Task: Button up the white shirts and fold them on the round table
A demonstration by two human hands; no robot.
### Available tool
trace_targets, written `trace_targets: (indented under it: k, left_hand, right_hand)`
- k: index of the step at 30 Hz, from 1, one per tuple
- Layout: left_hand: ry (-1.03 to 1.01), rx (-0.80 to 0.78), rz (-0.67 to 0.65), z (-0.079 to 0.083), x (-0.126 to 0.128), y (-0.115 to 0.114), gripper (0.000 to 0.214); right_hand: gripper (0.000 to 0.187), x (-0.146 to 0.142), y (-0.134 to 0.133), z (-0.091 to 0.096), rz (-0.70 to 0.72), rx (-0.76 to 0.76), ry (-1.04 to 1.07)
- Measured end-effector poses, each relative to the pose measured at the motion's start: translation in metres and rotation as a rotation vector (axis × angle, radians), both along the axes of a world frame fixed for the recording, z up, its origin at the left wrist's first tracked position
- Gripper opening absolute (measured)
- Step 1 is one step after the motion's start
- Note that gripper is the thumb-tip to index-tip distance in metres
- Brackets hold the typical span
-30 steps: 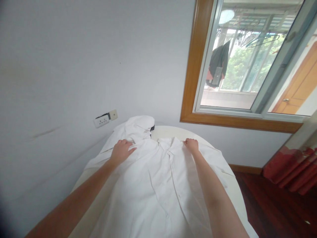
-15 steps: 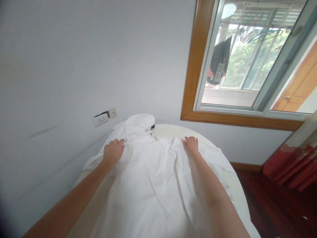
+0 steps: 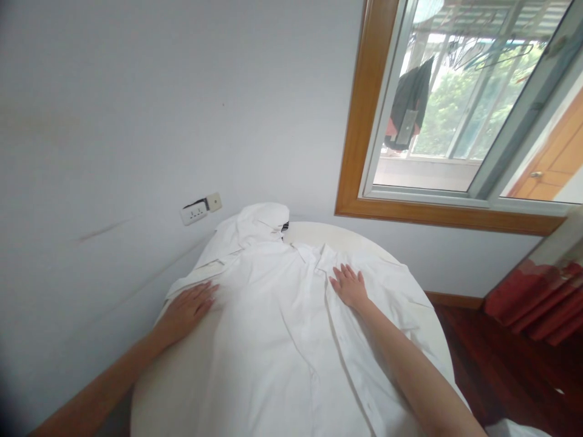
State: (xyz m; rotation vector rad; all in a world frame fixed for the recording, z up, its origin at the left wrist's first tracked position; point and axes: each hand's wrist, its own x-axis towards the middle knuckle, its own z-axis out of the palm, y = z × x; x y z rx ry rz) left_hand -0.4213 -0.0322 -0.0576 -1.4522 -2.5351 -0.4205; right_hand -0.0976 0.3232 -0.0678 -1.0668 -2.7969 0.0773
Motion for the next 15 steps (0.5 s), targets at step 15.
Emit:
trace_targets:
  k: [15]
  left_hand:
    - [-0.466,0.416,0.687,-0.031,-0.046,-0.068,0.057]
  right_hand:
    - [0.031,-0.063,-0.147,0.075,0.559,-0.016,0.266]
